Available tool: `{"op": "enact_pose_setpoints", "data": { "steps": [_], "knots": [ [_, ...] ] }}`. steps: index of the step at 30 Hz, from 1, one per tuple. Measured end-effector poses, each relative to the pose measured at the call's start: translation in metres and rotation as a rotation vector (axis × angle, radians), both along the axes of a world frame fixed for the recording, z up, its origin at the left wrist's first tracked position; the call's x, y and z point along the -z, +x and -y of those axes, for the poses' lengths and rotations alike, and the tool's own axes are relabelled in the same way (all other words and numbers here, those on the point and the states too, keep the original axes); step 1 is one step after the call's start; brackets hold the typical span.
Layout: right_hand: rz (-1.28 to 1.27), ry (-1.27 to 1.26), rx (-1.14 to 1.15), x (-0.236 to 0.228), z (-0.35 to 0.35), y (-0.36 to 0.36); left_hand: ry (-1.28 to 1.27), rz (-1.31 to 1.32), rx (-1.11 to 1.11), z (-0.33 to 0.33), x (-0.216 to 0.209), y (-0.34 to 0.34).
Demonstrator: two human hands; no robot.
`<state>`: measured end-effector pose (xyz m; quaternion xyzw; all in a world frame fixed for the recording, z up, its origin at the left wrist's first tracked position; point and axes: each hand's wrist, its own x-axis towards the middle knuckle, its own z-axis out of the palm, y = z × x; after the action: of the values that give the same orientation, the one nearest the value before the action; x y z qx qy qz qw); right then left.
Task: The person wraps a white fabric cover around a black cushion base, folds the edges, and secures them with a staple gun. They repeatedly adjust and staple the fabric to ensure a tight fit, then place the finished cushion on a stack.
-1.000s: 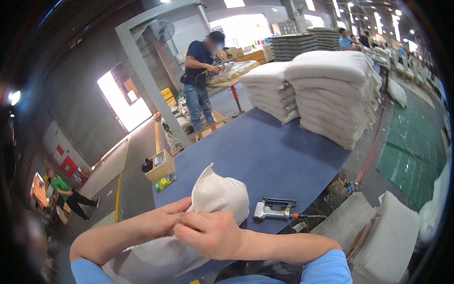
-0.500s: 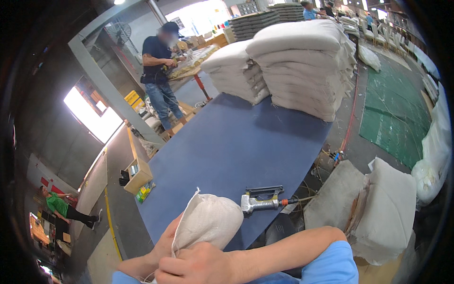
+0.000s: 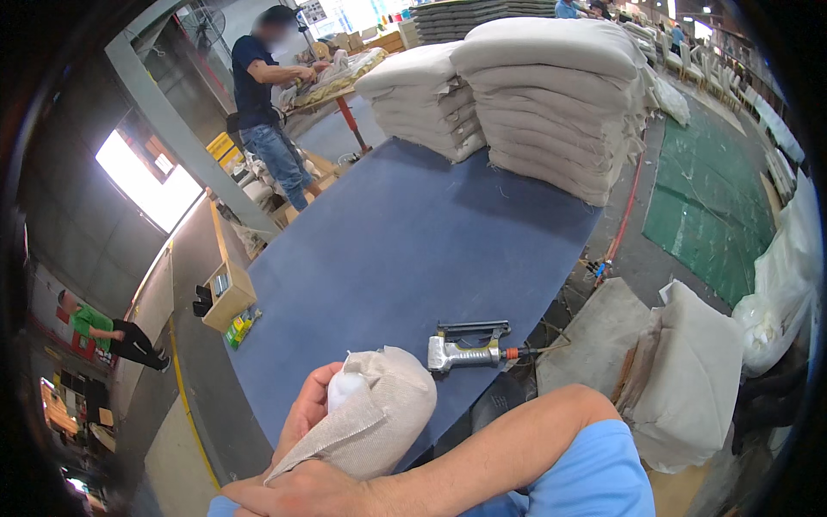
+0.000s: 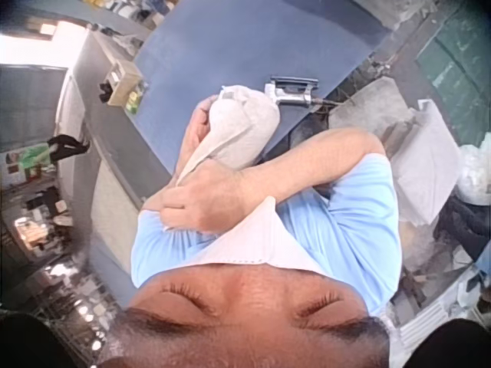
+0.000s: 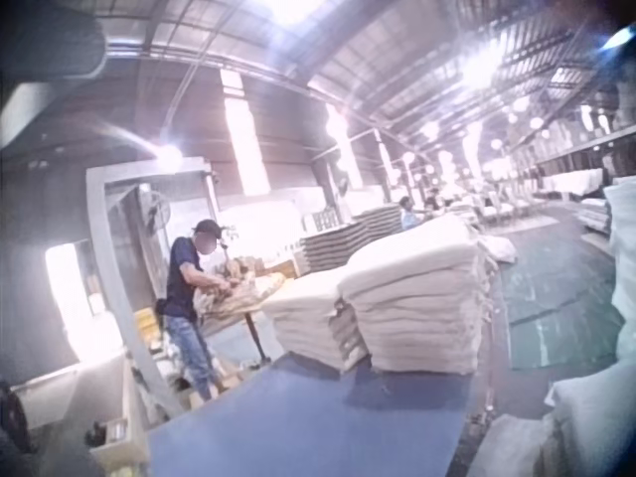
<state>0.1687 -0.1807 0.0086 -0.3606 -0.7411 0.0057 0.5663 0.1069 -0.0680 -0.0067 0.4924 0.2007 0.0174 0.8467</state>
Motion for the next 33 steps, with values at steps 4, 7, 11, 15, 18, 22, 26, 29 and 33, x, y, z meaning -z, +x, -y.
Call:
{"op": "enact_pose_setpoints", "data": {
  "steps": [4, 7, 11, 15, 18, 22, 26, 29, 33],
  "knots": [
    [-0.08, 0.006, -0.032, -0.005, -0.009, -0.015, 0.101, 0.162, -0.025, -0.001, 0.017, -0.003],
    [0.131, -0.18, -0.036, -0.009, -0.017, -0.021, -0.036, 0.249, -0.248, 0.004, 0.021, -0.006],
    [0.26, -0.261, 0.074, -0.011, -0.017, -0.027, -0.025, 0.326, -0.14, -0.021, 0.038, -0.013],
    [0.335, -0.285, 0.275, 0.01, -0.03, -0.041, -0.216, 0.422, 0.095, -0.03, 0.03, -0.019],
    [0.406, -0.33, 0.262, 0.01, -0.03, -0.043, -0.058, 0.25, 0.338, -0.042, -0.008, -0.02],
    [0.739, -0.469, 0.184, -0.005, -0.036, -0.036, 0.31, -0.051, 0.734, -0.067, -0.059, -0.01],
    [0.609, -0.408, 0.2, -0.005, -0.033, -0.043, 0.561, -0.459, 0.85, -0.057, -0.09, 0.007],
    [0.637, -0.439, 0.234, -0.009, -0.032, -0.053, 0.642, -0.437, 0.854, -0.056, -0.09, 0.004],
    [0.617, -0.283, 0.3, 0.001, -0.031, -0.059, 0.558, -0.39, 0.738, -0.058, -0.077, -0.013]
  ]
}}
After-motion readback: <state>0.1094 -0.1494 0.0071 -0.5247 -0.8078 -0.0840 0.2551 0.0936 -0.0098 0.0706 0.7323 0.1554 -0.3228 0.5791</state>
